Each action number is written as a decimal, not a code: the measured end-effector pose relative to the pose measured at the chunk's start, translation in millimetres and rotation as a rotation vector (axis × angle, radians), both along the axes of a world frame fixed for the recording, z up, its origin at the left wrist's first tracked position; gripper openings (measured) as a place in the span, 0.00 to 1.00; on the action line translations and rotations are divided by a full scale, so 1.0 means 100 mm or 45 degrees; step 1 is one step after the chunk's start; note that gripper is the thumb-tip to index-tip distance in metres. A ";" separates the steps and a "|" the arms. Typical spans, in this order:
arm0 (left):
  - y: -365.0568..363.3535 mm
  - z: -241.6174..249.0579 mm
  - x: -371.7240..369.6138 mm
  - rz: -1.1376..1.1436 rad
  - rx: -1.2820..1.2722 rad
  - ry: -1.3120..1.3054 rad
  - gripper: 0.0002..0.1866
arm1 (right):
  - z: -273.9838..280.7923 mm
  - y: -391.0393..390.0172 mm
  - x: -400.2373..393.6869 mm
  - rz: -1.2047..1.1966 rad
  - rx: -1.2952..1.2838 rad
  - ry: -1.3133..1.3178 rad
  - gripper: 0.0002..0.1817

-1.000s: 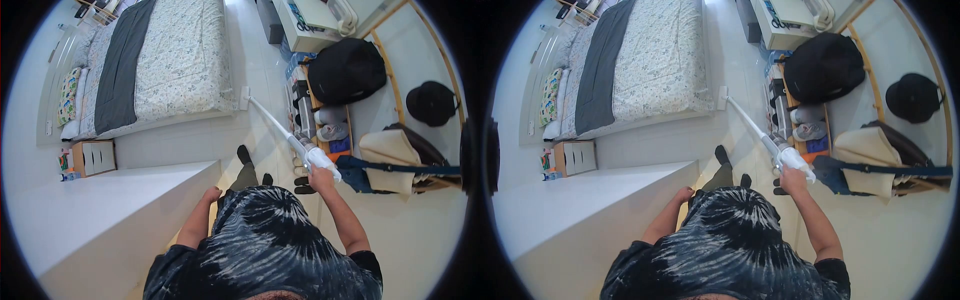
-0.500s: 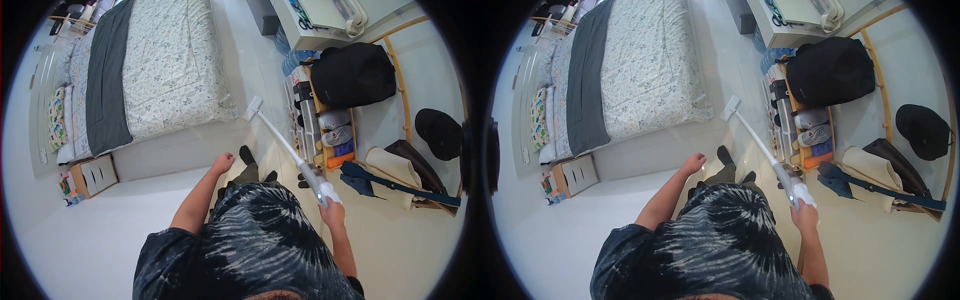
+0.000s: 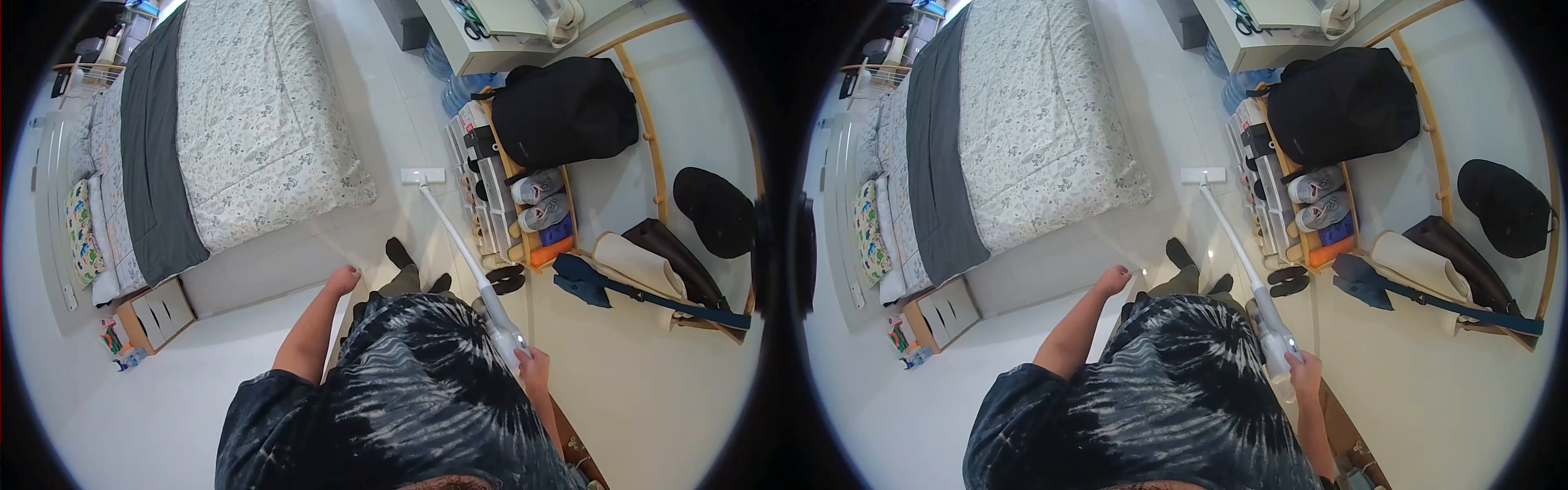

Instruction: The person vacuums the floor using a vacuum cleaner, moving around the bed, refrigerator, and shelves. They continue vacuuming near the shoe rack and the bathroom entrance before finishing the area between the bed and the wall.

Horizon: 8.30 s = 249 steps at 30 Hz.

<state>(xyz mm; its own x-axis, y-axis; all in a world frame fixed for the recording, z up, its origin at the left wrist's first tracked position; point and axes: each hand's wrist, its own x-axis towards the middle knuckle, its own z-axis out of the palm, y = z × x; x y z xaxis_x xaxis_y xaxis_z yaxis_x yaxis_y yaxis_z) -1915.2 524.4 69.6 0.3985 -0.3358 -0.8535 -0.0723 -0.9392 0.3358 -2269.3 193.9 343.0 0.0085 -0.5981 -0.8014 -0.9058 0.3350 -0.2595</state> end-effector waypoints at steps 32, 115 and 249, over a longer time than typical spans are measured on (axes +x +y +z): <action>-0.02 0.18 0.27 0.266 -0.020 -0.127 0.23 | -1.14 -1.17 1.95 0.199 0.226 -0.340 0.22; -2.89 -0.47 9.92 0.635 -0.106 -0.106 0.24 | 0.98 -4.71 14.26 1.271 -0.558 -0.759 0.20; -5.30 -0.92 15.88 0.352 -0.185 0.024 0.19 | 0.97 -7.82 18.83 1.997 -0.969 0.743 0.12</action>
